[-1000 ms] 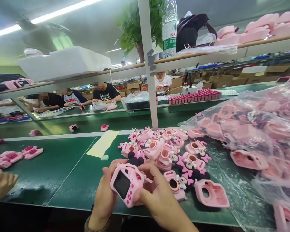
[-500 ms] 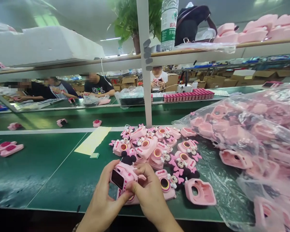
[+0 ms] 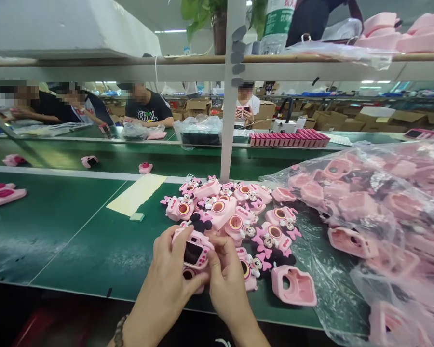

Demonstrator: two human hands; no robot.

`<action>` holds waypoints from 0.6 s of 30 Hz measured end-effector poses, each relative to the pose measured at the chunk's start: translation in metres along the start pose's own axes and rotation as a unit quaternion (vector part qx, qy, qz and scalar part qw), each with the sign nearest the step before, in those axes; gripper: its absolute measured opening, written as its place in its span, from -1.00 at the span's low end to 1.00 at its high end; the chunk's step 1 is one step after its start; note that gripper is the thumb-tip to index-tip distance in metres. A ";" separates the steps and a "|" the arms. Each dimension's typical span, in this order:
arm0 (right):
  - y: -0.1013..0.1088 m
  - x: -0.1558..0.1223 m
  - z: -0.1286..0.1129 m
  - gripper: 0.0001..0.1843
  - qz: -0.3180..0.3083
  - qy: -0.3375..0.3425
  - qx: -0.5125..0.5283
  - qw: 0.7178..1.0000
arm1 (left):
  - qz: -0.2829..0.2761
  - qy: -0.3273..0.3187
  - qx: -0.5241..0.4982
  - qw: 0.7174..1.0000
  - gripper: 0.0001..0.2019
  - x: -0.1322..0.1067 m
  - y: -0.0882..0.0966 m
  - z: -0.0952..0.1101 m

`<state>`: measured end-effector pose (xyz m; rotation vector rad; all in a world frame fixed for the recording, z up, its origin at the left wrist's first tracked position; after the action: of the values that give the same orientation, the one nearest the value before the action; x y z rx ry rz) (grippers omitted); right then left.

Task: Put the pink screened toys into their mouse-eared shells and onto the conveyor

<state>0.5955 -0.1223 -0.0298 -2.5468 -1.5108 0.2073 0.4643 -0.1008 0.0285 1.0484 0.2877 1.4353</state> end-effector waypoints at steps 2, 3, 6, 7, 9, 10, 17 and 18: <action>0.007 -0.002 -0.007 -0.64 -0.012 -0.016 -0.014 1.000 | -0.033 -0.032 0.003 0.999 -0.15 -0.001 0.006 0.003; 0.009 -0.003 -0.012 -0.63 -0.030 -0.022 -0.029 0.999 | -0.049 -0.043 -0.007 0.998 -0.14 0.000 0.010 0.003; 0.015 -0.006 -0.034 -0.64 -0.102 0.012 -0.110 0.989 | -0.117 -0.024 -0.078 0.990 -0.19 0.004 0.020 -0.001; 0.016 -0.007 -0.043 -0.67 -0.123 0.047 -0.140 0.981 | -0.145 -0.014 -0.099 0.984 -0.19 0.005 0.020 -0.003; 0.014 -0.009 -0.058 -0.71 -0.158 0.120 -0.184 0.963 | -0.181 -0.005 -0.113 0.977 -0.20 0.007 0.018 -0.003; 0.013 -0.009 -0.061 -0.72 -0.172 0.140 -0.195 0.955 | -0.183 -0.006 -0.114 0.976 -0.23 0.007 0.017 -0.003; 0.027 -0.009 -0.016 -0.46 -0.060 -0.051 -0.013 0.997 | -0.033 -0.053 -0.149 0.987 -0.35 0.007 0.016 0.009; 0.026 -0.013 -0.009 -0.38 -0.071 -0.078 -0.002 0.994 | -0.018 -0.066 -0.167 0.984 -0.36 0.005 0.014 0.014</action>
<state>0.6130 -0.1466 -0.0265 -2.4639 -1.7407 0.3936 0.4661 -0.1052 0.0483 0.8530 -0.0309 1.3184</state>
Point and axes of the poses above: each hand's wrist, its own x-axis towards the middle knuckle, its own y-axis out of the back of the hand, z = x × y, the point moved 7 cm from there along x, towards the middle knuckle, and after that the axes turned 12 degrees about z, right-handed, at the moved point
